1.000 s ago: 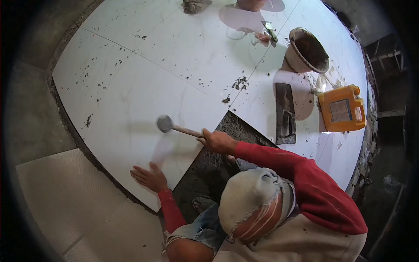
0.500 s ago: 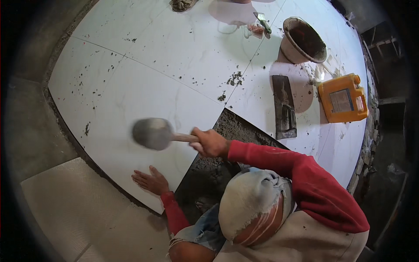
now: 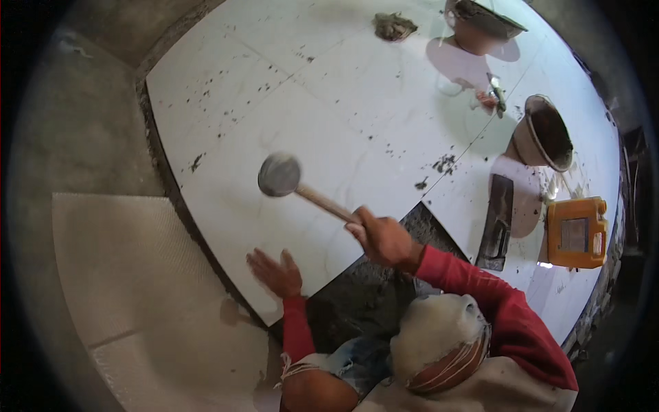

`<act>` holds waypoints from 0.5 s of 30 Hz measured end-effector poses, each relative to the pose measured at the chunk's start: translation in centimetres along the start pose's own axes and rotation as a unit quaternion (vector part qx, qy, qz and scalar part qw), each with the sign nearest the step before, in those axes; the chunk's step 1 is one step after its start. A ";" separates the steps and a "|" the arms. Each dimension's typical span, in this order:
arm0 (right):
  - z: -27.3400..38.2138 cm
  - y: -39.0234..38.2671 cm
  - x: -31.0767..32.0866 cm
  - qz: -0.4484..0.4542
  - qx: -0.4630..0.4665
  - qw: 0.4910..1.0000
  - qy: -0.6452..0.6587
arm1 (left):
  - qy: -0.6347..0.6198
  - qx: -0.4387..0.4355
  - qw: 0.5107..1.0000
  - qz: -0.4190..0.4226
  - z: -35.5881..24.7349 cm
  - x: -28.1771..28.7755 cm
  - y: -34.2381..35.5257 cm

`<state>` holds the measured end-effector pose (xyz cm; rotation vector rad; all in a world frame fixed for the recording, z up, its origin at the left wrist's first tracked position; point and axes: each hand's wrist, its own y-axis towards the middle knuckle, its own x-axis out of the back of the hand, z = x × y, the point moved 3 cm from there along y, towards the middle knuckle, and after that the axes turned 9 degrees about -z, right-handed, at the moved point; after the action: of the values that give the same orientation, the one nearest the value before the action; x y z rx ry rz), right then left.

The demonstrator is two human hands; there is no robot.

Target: The person places a large white tile onto a bed of mortar on the floor, taps it into place with a rubber mallet, and uses their fingers to scrape away excess mortar from the tile edges.

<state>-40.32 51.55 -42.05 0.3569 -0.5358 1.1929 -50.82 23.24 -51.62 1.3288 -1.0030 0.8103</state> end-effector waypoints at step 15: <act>-2.7 -4.3 2.2 0.061 -0.143 0.970 -0.187 | -0.030 0.015 0.999 0.027 0.0 0.0 0.2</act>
<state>-35.14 53.20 -42.97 0.3043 -1.0580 1.1505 -51.01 23.23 -51.59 1.3646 -1.0816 0.8333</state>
